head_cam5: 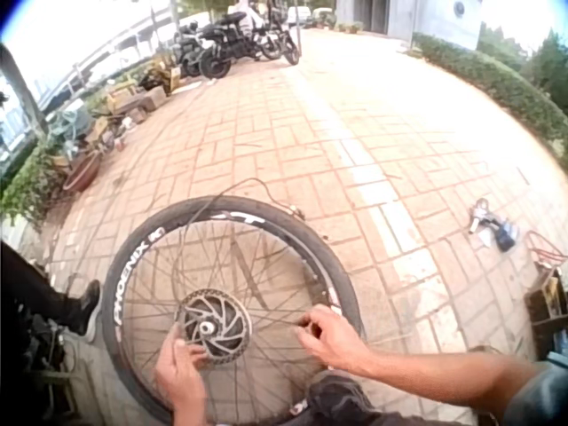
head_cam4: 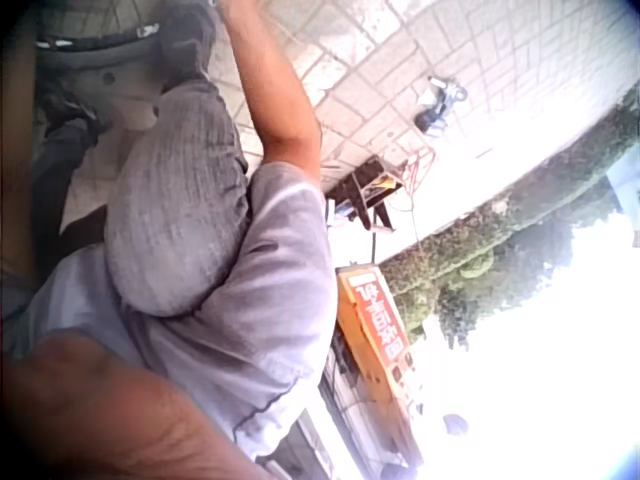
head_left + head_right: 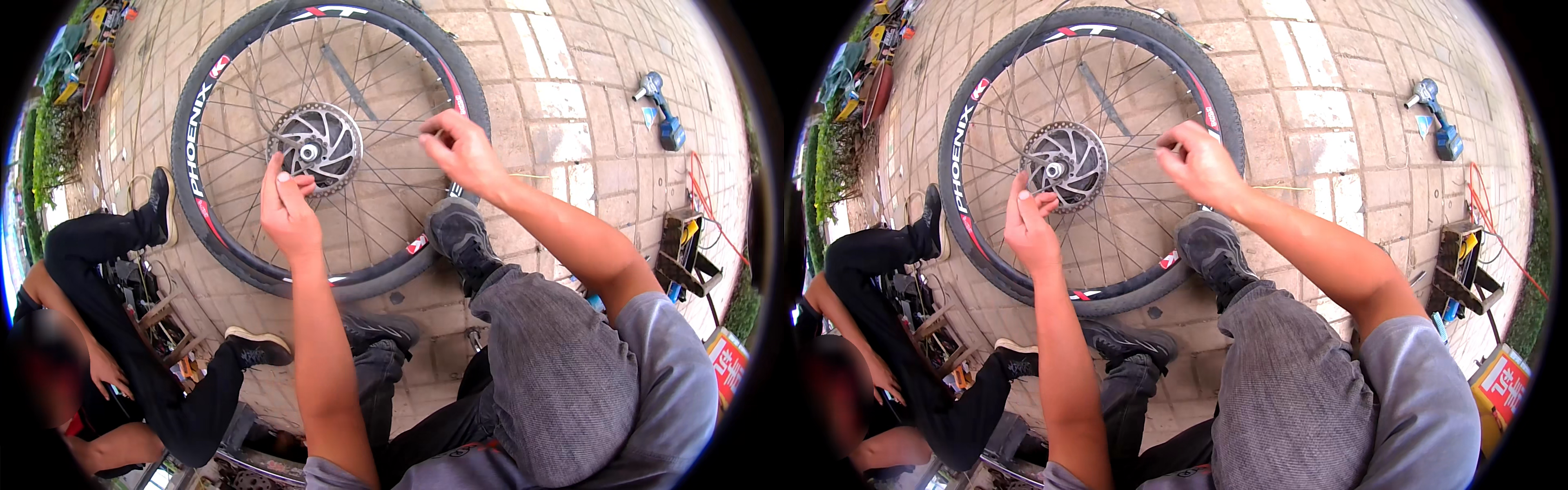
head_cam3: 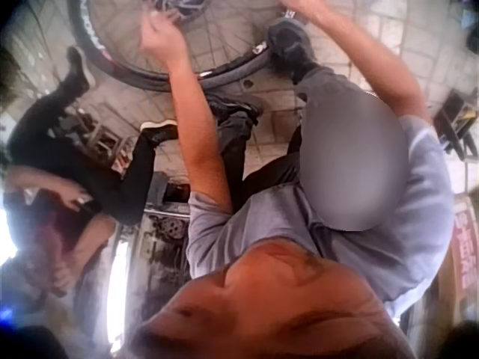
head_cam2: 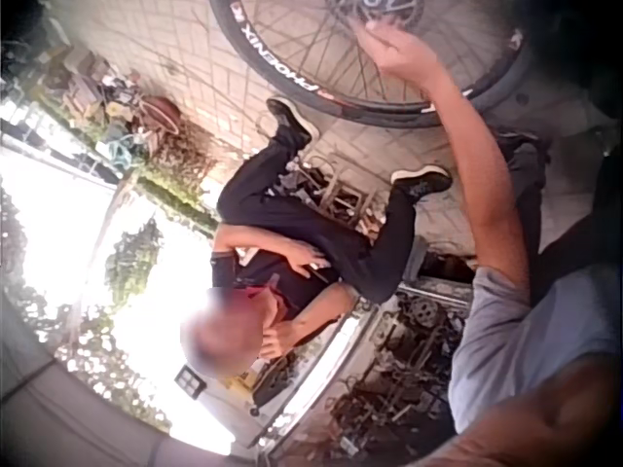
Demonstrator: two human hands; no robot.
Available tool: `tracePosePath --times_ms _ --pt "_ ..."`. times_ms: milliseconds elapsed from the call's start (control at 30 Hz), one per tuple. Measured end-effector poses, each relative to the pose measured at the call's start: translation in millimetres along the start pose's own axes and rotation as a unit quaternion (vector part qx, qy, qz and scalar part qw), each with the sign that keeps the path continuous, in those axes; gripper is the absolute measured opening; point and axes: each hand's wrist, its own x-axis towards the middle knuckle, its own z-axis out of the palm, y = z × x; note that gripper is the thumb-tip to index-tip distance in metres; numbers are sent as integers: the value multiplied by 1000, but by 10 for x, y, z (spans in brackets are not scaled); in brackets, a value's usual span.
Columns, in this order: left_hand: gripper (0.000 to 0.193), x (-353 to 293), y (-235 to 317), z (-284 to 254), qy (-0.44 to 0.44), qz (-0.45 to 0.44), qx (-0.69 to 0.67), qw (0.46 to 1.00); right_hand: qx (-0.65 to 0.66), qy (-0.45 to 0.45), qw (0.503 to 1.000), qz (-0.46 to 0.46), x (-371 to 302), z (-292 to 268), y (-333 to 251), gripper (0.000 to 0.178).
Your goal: The person sits on the ground and uses a small tool to adjust the hub and disc brake rotor of a bicycle wheel. They repeatedly tighten and loosen components at the center of the wheel while another person sits nearby.
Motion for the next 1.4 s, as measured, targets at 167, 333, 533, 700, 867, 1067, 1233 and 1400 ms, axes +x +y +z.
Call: tracePosePath --times_ms 167,333,533,700,867,1067,1233,1400 --pt "28 237 3 -351 -224 -160 -243 930 -31 -122 983 -130 104 516 -147 16" --pt "22 364 -52 -392 -273 -46 -14 961 -86 -165 974 -131 239 985 -258 21" --pt "26 337 204 -151 -153 -179 -154 959 -148 -136 972 -119 177 1099 -353 22" --pt "28 213 128 -177 -128 -171 -271 939 -162 -135 971 -114 46 1032 -268 23" --pt "35 283 158 -174 -136 -70 -13 988 -141 -108 981 -83 51 936 -142 22" --pt "36 237 202 -88 -137 -184 -273 934 -145 -101 981 -79 30 885 -88 20" --pt "33 332 85 -177 -170 -59 -45 983 -147 -115 978 -93 73 931 -205 20" --pt "39 338 291 -135 -143 -160 -127 968 -143 -123 976 -110 105 975 -298 19"
